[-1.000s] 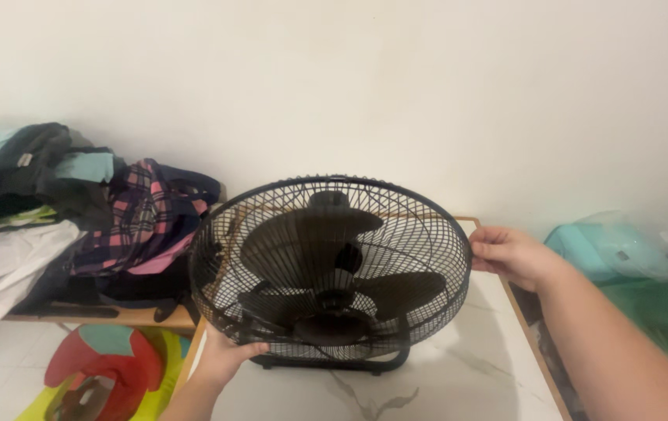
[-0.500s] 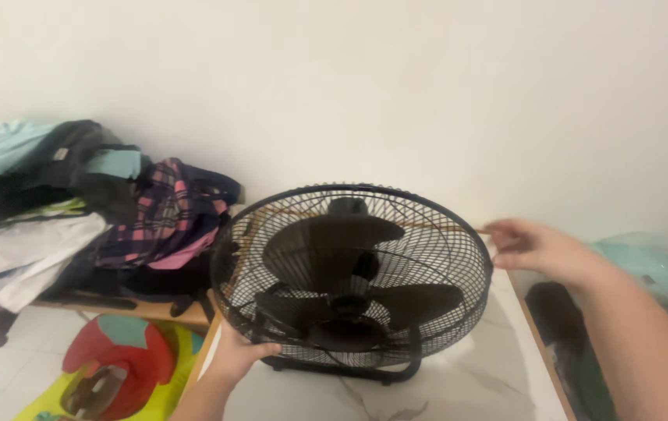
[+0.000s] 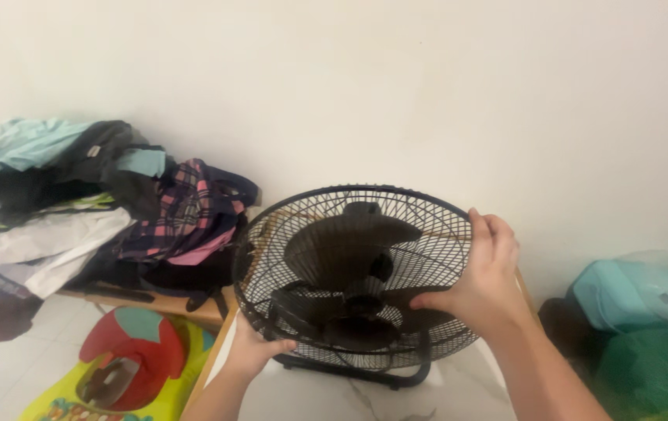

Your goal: The person assembles a table fan by hand. They attach the fan blades to the motor hub, secure the central cap, and then fit the front wire cage over the blades, aligning and snapping it into place.

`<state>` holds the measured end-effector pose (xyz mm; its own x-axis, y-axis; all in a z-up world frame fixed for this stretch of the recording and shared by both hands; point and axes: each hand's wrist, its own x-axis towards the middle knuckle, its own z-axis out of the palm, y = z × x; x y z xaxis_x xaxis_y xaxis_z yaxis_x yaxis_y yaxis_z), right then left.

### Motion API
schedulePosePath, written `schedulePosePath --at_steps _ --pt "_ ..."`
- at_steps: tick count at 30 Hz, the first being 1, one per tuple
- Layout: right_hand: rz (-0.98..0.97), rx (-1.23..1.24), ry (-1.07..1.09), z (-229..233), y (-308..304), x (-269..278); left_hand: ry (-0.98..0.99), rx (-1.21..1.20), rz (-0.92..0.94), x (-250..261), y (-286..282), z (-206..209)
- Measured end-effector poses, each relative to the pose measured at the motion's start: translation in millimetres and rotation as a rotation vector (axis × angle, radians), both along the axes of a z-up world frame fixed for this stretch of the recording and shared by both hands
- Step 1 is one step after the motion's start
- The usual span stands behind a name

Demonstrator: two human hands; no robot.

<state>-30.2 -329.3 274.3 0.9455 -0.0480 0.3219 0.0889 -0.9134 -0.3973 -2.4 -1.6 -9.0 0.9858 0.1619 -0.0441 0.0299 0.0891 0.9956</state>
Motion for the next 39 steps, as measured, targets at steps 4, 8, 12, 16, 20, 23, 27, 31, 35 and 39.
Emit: schedulePosePath --at_steps 4,8,12,16,20,23,27,31,35,39 --pt "-0.032 0.010 0.016 -2.9 -2.1 3.3 -0.081 0.150 0.006 -0.3 2.5 -5.4" --pt "-0.033 -0.003 -0.006 -6.3 -2.0 2.2 -0.290 0.385 0.114 -1.8 17.0 3.9" --pt "-0.066 0.018 0.051 -4.6 -1.6 3.7 -0.344 0.647 0.248 -7.2 34.1 58.3" --pt "-0.078 0.035 0.058 -3.3 0.2 2.8 -0.396 0.634 0.160 -1.7 41.6 105.4" --pt "-0.088 0.035 0.068 -3.4 1.7 3.0 -0.347 0.524 0.097 5.6 40.0 109.8" --pt "-0.074 0.051 0.048 -4.6 1.2 2.8 -0.394 0.419 0.097 7.0 37.2 101.3" --pt "-0.050 0.063 0.027 -8.1 -1.2 1.3 -0.392 0.255 0.092 12.2 35.0 89.2" --pt "-0.037 0.066 -0.030 -11.9 -1.1 0.6 -0.347 0.321 0.175 12.2 34.1 82.0" --pt "-0.020 0.062 -0.081 -18.5 -4.3 3.1 -0.275 0.163 0.182 12.8 32.0 84.1" --pt "0.027 0.055 -0.191 -28.3 -7.7 6.4 -0.325 0.039 0.093 15.7 35.0 88.6"
